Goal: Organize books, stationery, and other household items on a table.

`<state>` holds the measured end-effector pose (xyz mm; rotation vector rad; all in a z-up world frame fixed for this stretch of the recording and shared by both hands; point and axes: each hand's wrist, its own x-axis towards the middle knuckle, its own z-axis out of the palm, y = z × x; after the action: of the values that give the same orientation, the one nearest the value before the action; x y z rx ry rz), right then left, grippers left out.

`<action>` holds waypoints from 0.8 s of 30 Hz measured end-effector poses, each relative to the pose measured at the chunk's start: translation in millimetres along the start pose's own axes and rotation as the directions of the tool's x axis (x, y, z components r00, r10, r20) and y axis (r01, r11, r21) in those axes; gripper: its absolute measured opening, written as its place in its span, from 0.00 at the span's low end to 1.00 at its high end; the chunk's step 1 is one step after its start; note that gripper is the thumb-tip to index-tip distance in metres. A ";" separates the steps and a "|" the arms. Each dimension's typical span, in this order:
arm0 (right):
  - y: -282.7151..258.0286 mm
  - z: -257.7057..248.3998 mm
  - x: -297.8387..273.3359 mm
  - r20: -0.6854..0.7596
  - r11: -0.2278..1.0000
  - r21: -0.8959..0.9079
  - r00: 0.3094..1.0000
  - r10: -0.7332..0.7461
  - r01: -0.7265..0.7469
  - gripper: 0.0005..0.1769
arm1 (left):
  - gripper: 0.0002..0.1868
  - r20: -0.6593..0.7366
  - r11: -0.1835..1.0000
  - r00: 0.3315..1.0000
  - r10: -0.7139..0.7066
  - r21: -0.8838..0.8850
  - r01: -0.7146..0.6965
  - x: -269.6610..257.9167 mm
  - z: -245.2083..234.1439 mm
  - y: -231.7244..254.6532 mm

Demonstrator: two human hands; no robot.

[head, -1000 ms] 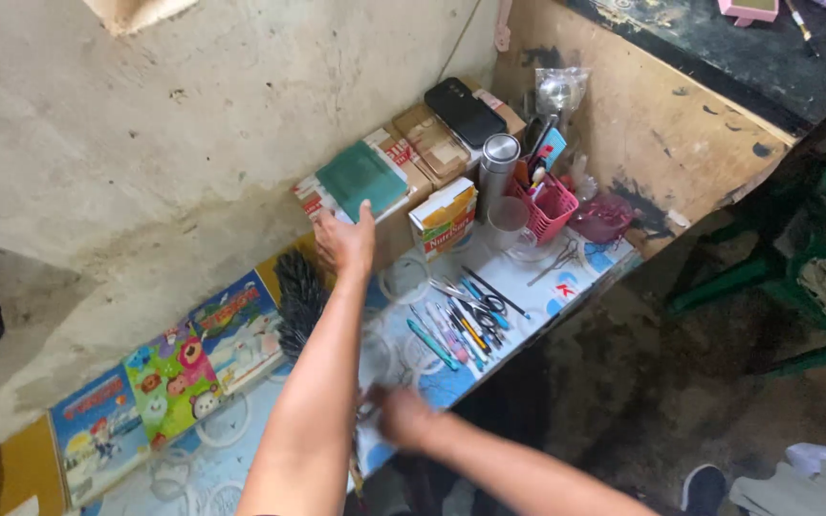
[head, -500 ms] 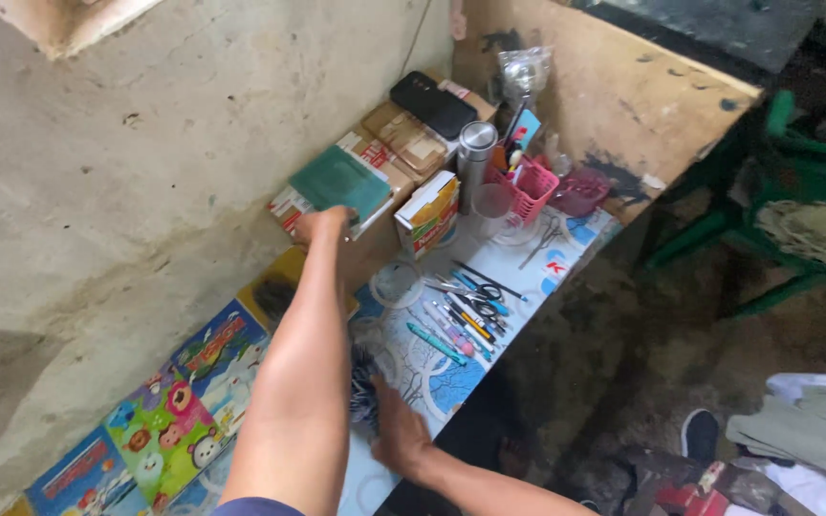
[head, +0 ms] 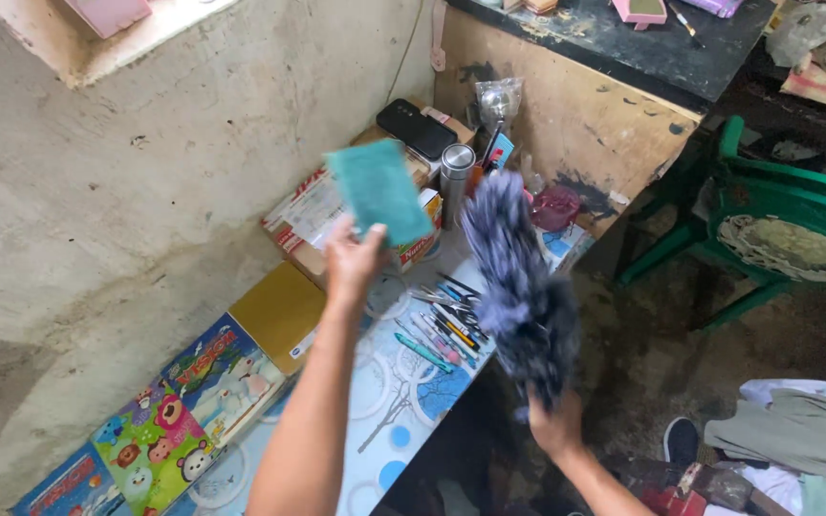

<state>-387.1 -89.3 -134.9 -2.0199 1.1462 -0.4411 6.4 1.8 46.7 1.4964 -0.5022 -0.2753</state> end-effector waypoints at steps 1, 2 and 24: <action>-37.7 -10.4 10.9 0.001 1.000 -0.002 1.000 0.000 0.000 0.16 | 0.10 -0.001 1.000 1.000 -0.001 -0.001 0.001 -6.9 15.7 -12.9; -74.7 -22.1 21.5 -0.125 0.978 -0.041 0.970 -0.206 0.203 0.19 | 0.11 0.089 0.996 0.995 0.033 0.074 -0.039 -13.1 34.5 -25.1; -15.8 -79.3 21.5 -0.301 0.993 0.092 0.948 0.100 -0.076 0.19 | 0.16 0.382 0.877 0.884 -0.271 -0.281 0.390 -84.6 146.8 -42.4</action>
<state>-415.0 -137.7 -72.6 -1.8659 1.3762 -0.7620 -131.8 -89.9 -7.8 1.1796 -0.4271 -0.8622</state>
